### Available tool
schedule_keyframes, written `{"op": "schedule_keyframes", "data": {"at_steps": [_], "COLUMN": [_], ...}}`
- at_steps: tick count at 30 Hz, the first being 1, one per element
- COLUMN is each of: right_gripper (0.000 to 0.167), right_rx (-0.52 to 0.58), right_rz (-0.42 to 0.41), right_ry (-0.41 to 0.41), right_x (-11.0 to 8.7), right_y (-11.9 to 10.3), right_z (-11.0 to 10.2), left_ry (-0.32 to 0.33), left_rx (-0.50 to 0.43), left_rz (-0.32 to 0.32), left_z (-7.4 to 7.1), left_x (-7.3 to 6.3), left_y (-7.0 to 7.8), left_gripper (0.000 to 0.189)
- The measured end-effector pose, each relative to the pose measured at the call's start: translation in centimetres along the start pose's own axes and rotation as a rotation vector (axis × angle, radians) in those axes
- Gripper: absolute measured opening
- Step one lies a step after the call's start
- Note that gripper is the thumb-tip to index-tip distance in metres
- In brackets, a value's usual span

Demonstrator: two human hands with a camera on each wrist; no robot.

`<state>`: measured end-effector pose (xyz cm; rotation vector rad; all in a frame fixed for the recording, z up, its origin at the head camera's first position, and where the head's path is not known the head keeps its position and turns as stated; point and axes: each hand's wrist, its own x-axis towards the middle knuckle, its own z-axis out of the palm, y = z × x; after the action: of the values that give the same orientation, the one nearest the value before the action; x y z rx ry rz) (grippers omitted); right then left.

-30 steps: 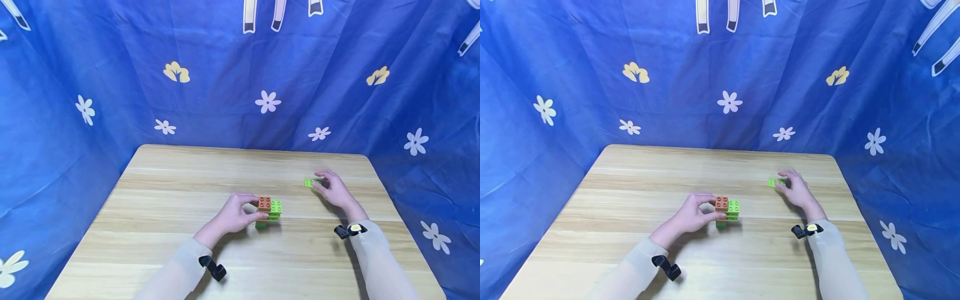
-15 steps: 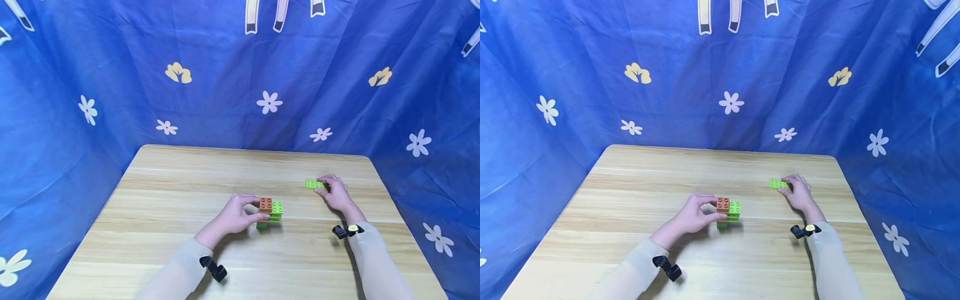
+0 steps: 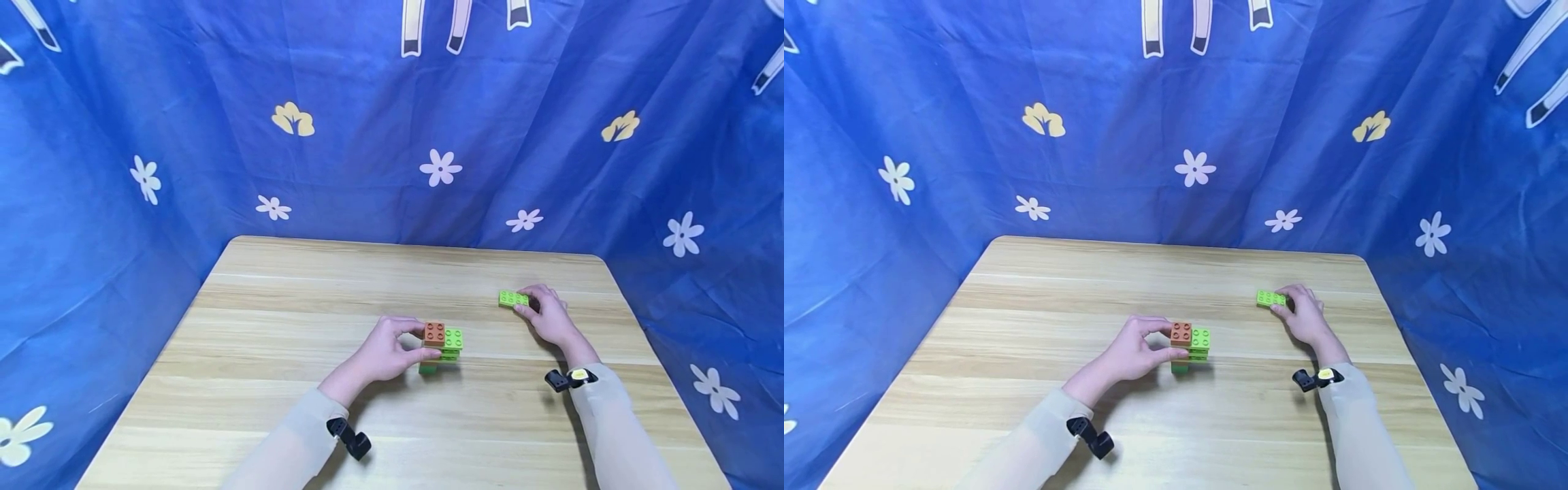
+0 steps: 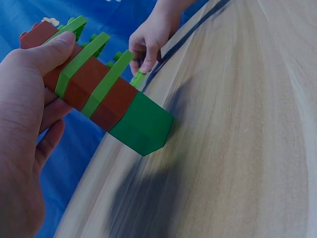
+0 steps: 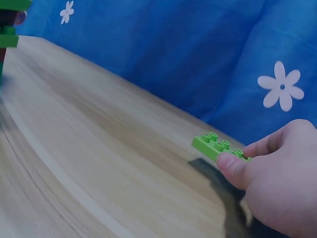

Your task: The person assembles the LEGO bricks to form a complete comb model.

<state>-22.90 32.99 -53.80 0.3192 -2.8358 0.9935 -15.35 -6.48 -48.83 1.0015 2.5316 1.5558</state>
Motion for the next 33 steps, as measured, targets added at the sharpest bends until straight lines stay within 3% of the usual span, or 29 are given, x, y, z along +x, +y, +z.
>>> {"op": "schedule_keyframes", "data": {"at_steps": [8, 17, 33], "right_gripper": [0.039, 0.038, 0.041], "right_rx": [-0.003, -0.009, 0.031], "right_rz": [-0.035, -0.176, -0.318], "right_ry": [0.004, 0.048, 0.022], "right_x": [-0.1, 0.0, -0.6], "right_y": [-1.7, -5.1, -11.3], "right_z": [-1.0, -1.7, -2.7], "left_ry": [-0.004, 0.009, 0.01], "left_rx": [0.002, 0.012, 0.012], "left_rz": [-0.017, -0.001, -0.01], "left_z": [0.1, 0.1, 0.1], "left_x": [-0.1, 0.0, 0.0], "left_y": [-0.2, -0.3, -0.4], "left_gripper": [0.037, 0.037, 0.039]}}
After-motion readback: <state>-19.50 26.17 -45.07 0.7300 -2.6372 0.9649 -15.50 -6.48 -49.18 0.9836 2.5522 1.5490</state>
